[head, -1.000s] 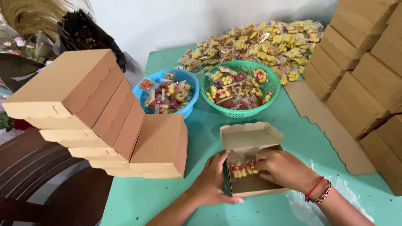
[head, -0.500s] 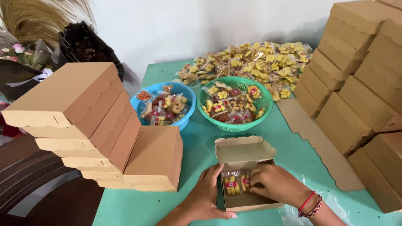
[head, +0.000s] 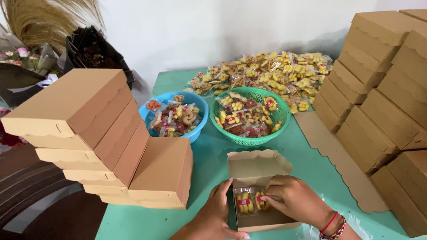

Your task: Packing small wrapped food items into cardboard boxes and closing them.

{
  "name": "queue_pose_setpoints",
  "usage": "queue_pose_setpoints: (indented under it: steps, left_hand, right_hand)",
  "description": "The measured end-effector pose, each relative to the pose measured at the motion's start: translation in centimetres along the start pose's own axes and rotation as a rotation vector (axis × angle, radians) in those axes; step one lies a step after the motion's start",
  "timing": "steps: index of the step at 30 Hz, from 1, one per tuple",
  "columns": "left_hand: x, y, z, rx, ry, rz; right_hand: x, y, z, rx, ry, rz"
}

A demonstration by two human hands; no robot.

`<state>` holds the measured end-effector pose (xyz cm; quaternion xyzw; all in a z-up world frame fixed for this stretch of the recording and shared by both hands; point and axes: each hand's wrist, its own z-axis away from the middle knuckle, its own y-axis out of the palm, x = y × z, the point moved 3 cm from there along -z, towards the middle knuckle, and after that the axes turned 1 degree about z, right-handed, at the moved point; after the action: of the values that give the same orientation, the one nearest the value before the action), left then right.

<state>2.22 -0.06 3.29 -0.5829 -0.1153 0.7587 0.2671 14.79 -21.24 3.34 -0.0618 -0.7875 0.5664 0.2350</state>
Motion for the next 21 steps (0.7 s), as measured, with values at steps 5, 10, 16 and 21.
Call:
queue_pose_setpoints:
  steps: [5, 10, 16, 21]
  left_hand:
    - [1.1, 0.3, -0.6, -0.038, 0.07, -0.014]
    - [3.3, 1.0, -1.6, -0.13, 0.139, -0.058]
    - [2.8, 0.7, -1.6, -0.101, 0.096, -0.042]
    - [2.6, 0.8, -1.3, -0.122, 0.079, -0.03]
  right_hand:
    - [0.0, 0.0, 0.0, -0.014, -0.016, 0.015]
    - [0.5, -0.3, 0.0, -0.058, -0.066, 0.028]
    - [0.6, -0.6, -0.3, -0.053, -0.045, 0.029]
    - [0.6, -0.7, -0.1, -0.092, -0.086, 0.037]
